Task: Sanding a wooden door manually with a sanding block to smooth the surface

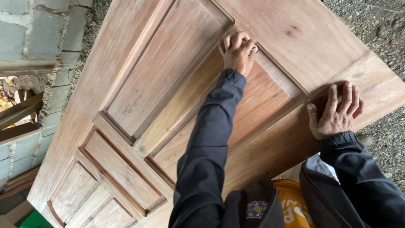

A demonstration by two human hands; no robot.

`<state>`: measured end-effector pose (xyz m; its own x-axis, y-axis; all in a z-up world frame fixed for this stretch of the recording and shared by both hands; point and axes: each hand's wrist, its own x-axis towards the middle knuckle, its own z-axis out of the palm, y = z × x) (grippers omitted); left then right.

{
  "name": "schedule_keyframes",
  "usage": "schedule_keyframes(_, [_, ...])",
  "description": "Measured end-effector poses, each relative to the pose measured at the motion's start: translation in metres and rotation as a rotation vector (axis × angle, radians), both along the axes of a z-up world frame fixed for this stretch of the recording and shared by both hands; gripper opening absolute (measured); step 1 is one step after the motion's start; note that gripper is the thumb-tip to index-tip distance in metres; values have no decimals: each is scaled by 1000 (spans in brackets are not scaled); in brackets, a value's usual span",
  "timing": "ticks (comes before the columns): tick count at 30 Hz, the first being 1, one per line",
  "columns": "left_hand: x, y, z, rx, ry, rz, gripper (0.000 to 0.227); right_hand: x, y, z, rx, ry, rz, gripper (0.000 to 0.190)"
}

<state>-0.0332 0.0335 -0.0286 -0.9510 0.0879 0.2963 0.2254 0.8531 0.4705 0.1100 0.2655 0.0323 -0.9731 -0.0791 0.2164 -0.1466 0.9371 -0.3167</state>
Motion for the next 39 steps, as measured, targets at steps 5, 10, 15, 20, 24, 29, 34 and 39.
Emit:
schedule_keyframes(5, [37,-31,29,-216,64,-26,18,0,1,-5,-1,13,-21,58])
schedule_keyframes(10, [10,-4,15,-144,86,-35,15,1,2,-6,-18,-99,-54,59])
schedule_keyframes(15, [22,-25,12,-174,-50,-78,20,2,5,-8,-2,-99,-32,59])
schedule_keyframes(20, [18,-25,3,-171,-71,-70,21,3,3,-8,-6,-97,-55,60])
schedule_keyframes(24, [4,-10,-4,-138,-121,-59,18,3,3,-8,-23,-115,-44,61])
schedule_keyframes(29, [45,-44,21,-276,-63,-65,16,2,3,-8,14,1,-22,59])
schedule_keyframes(34, [61,-53,40,-377,132,-50,10,2,4,-8,-29,-45,-25,60])
schedule_keyframes(39, [69,-53,22,-450,91,-49,23,4,5,-8,-20,-25,-30,57])
